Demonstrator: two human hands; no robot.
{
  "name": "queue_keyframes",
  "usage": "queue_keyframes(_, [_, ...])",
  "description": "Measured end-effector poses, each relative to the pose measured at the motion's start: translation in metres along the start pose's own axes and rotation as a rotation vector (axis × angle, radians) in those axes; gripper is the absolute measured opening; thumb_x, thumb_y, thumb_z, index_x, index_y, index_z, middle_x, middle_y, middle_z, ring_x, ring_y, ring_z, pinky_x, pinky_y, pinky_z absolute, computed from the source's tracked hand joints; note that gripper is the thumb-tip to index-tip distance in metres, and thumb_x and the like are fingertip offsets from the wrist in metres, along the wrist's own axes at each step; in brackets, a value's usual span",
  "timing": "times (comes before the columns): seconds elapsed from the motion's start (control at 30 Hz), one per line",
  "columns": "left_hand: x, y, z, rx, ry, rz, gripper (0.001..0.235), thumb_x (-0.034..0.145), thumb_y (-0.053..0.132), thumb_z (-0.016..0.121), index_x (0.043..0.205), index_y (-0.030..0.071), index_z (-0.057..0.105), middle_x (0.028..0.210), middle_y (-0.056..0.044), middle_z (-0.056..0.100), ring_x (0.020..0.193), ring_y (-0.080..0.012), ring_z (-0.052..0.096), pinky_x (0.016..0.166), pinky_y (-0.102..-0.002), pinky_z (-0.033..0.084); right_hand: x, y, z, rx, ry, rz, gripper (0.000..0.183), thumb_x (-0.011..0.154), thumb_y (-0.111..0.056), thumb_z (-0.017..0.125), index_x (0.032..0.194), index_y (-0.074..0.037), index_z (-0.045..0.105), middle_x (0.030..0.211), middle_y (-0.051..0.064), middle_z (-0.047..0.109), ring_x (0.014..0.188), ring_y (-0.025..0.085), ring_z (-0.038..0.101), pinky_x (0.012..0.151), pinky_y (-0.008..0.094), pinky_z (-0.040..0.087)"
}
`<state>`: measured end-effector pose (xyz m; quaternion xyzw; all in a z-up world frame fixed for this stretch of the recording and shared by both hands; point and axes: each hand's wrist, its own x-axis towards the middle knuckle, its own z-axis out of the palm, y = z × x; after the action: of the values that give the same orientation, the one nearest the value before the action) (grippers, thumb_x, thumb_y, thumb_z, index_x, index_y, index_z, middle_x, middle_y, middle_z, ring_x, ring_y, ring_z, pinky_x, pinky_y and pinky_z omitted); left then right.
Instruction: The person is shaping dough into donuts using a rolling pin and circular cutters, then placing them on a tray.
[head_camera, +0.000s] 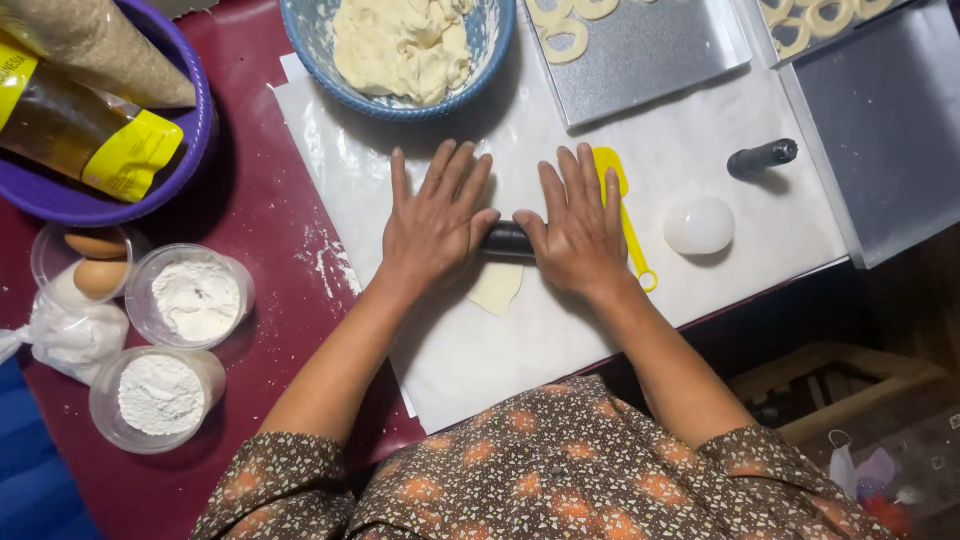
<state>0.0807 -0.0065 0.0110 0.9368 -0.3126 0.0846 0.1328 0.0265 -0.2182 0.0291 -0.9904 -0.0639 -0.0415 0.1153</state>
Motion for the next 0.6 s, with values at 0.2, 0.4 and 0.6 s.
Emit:
queue_keyframes(0.2, [0.019, -0.004, -0.023, -0.156, -0.096, -0.216, 0.033, 0.112, 0.041, 0.055, 0.117, 0.009, 0.063, 0.112, -0.01, 0.062, 0.111, -0.0292, 0.058, 0.102, -0.047, 0.044, 0.031, 0.006, 0.006, 0.023, 0.195, 0.0, 0.043, 0.102, -0.041, 0.069, 0.12, -0.003, 0.06, 0.12, 0.016, 0.059, 0.121, 0.037, 0.052, 0.104, 0.054, 0.035])
queue_keyframes(0.4, [-0.016, -0.019, -0.043, -0.396, 0.015, 0.099, 0.046, 0.08, 0.038, 0.079, 0.111, 0.006, 0.065, 0.101, -0.012, 0.061, 0.096, -0.0319, 0.059, 0.082, -0.044, 0.046, 0.002, 0.006, -0.014, 0.127, 0.091, -0.345, 0.036, 0.093, -0.031, 0.074, 0.114, -0.005, 0.06, 0.111, 0.012, 0.06, 0.107, 0.033, 0.058, 0.103, 0.051, 0.037])
queue_keyframes(0.6, [-0.059, 0.017, -0.044, -0.19, 0.109, -0.038, 0.05, 0.084, 0.026, 0.08, 0.128, 0.009, 0.064, 0.113, -0.011, 0.065, 0.107, -0.0284, 0.061, 0.092, -0.045, 0.044, -0.01, 0.008, -0.023, 0.076, -0.011, -0.459, 0.055, 0.087, -0.019, 0.078, 0.136, -0.006, 0.057, 0.126, 0.014, 0.06, 0.122, 0.032, 0.057, 0.114, 0.054, 0.033])
